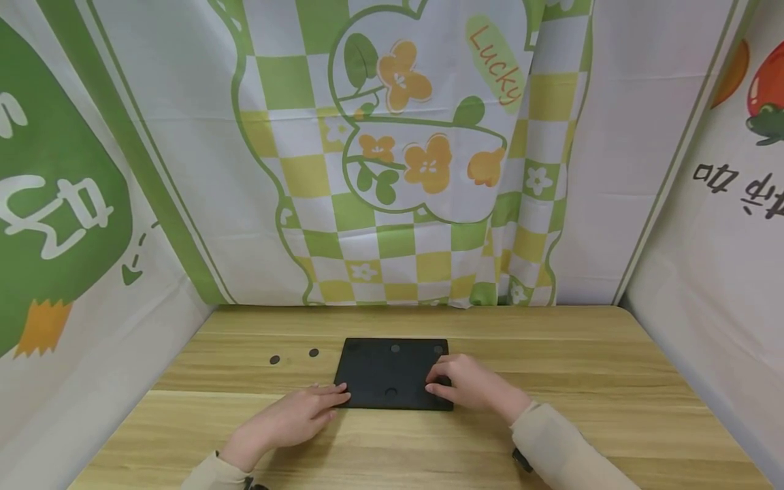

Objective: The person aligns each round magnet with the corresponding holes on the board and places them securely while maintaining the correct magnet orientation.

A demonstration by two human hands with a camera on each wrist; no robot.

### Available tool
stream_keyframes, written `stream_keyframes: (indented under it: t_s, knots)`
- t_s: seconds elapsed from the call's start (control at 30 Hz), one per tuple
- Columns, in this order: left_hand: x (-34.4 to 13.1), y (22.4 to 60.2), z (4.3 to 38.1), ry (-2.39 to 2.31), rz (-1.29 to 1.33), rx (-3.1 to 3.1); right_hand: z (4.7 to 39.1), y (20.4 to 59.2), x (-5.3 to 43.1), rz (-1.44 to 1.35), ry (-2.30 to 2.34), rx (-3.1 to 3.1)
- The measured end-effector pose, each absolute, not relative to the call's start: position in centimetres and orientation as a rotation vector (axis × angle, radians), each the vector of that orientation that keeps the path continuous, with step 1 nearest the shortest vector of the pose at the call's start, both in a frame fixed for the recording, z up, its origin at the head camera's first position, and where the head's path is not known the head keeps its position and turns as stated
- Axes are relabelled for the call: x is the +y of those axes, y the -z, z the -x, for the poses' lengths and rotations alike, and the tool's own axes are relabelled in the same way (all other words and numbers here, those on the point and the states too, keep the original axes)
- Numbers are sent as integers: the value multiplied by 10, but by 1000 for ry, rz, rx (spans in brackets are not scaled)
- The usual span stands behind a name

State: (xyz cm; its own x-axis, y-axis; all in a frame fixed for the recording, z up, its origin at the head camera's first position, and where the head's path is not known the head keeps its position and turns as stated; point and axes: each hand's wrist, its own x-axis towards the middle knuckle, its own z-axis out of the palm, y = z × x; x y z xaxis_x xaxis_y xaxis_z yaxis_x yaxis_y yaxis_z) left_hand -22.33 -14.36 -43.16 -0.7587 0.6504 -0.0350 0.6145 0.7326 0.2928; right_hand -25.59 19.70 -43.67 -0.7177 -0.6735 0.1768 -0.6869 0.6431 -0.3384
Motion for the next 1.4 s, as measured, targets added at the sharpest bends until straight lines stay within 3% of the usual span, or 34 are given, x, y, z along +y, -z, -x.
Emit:
stream_keyframes:
  t_s: [1.4]
  knots:
    - [-143,430,222,-407,-1040,2794,227,447,197,-1318,-434,-2762]
